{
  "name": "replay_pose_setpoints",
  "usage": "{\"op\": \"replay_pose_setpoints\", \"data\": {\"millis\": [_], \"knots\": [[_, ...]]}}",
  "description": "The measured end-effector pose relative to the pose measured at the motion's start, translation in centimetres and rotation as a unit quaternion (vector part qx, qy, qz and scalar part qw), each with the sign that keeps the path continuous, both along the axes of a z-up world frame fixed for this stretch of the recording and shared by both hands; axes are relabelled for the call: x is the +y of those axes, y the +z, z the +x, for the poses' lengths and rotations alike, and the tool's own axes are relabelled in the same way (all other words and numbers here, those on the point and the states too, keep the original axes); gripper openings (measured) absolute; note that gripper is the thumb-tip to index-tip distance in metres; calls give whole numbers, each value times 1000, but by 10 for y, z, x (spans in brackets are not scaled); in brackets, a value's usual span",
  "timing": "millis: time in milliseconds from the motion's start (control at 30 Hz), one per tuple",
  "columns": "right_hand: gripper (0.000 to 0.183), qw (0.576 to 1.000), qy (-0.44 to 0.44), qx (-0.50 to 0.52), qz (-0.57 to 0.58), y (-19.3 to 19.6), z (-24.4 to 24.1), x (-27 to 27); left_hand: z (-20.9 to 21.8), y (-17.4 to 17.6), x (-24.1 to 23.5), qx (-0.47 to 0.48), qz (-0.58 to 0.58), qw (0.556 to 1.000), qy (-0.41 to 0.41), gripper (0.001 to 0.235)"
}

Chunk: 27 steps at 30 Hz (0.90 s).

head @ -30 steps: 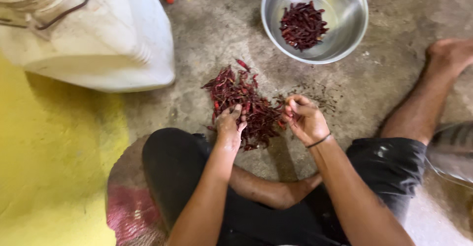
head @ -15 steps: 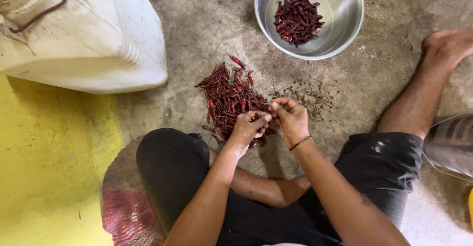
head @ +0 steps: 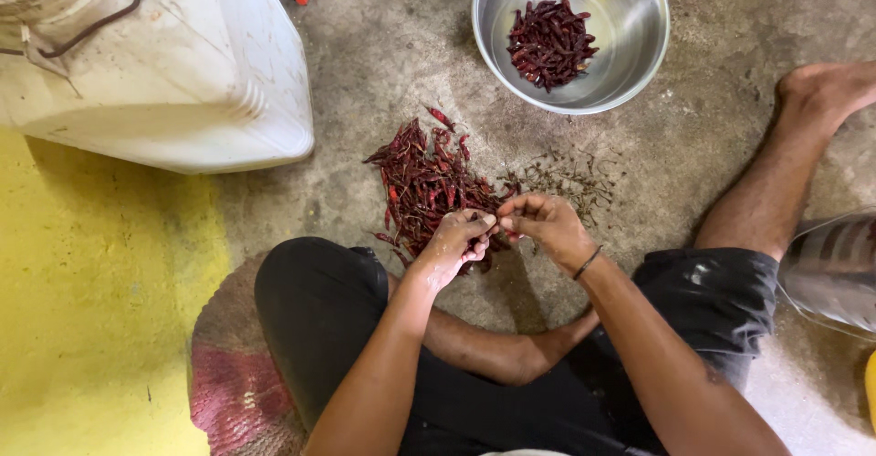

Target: The person sits on the floor and removes stems from dried red chilies by hand. They place the stemmed chilies into a metal bowl and discard the stems onto the floor. At one point, they pour water from a metal cup into the bowl of chilies.

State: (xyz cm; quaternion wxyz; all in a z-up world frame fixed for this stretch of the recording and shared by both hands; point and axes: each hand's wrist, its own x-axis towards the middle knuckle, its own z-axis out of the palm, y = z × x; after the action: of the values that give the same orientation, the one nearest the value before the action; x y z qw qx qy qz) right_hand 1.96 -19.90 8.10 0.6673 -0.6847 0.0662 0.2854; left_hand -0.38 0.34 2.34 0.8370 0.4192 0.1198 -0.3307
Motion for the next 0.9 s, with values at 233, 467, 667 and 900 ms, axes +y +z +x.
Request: {"op": "replay_pose_setpoints", "data": {"millis": [233,467,667,900], "knots": [[7,996,10,-51,-67,-10,-8,-2,-6,-4,-5,50,-68,996,2,15],[8,894,-69,-277,-345,-17,-20,32,-5,1,-28,96,-10,991,97,13],[23,824,-99,-358,-427,-53,37,-3,11,12,10,75,69,967,235,17],[17,898,50,-160,-407,-29,43,49,28,8,31,47,-100,939,325,17]]}}
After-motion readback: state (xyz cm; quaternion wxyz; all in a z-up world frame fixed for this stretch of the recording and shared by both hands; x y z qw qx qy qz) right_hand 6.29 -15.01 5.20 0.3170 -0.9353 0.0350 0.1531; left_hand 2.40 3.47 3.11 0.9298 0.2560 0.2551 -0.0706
